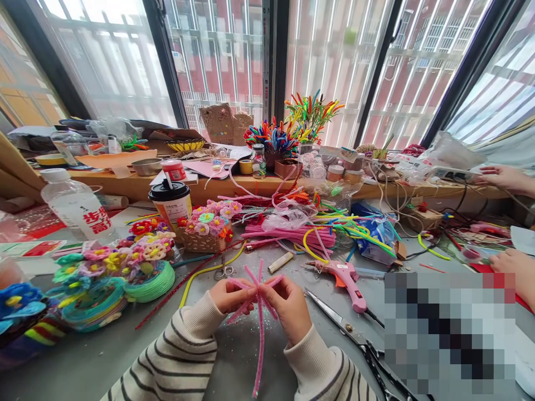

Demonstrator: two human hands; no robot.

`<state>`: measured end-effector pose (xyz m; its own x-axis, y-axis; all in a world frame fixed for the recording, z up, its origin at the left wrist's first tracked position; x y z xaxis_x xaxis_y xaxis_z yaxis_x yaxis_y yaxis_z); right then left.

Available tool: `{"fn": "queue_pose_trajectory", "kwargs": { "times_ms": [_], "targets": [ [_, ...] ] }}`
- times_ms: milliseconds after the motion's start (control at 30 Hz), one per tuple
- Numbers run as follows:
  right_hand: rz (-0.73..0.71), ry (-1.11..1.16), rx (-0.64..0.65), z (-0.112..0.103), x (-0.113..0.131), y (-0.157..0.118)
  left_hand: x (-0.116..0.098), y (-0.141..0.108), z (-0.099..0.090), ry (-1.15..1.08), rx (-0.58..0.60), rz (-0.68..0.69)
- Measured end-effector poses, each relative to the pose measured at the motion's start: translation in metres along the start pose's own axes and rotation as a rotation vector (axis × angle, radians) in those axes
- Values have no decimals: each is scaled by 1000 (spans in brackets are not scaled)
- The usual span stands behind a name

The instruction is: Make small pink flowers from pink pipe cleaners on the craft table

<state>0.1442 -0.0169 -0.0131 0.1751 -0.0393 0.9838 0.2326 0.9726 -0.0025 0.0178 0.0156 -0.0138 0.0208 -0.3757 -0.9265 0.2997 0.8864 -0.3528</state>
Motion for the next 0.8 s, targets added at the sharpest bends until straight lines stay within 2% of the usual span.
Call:
{"fn": "queue_pose_trajectory", "kwargs": {
  "times_ms": [200, 433, 800],
  "targets": [
    [3, -19, -6, 1, 0, -2, 0, -1, 1, 17, 63, 72],
    [78, -22, 35, 3, 0, -3, -5, -7, 4, 178, 10, 112],
    [23, -35, 70, 2, -3, -5, -2, -2, 3, 86, -64, -20]
  ]
}}
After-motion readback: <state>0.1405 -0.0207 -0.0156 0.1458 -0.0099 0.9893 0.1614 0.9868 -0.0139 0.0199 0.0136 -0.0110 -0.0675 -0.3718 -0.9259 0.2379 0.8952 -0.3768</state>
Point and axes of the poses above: each hand's wrist, its own y-axis towards the middle knuckle, its own z-axis out of the palm, x = y × z, the point moved 2 cm from there along y, towards the middle knuckle, and after that the axes turned 13 degrees about -x, right-handed, at the moved point
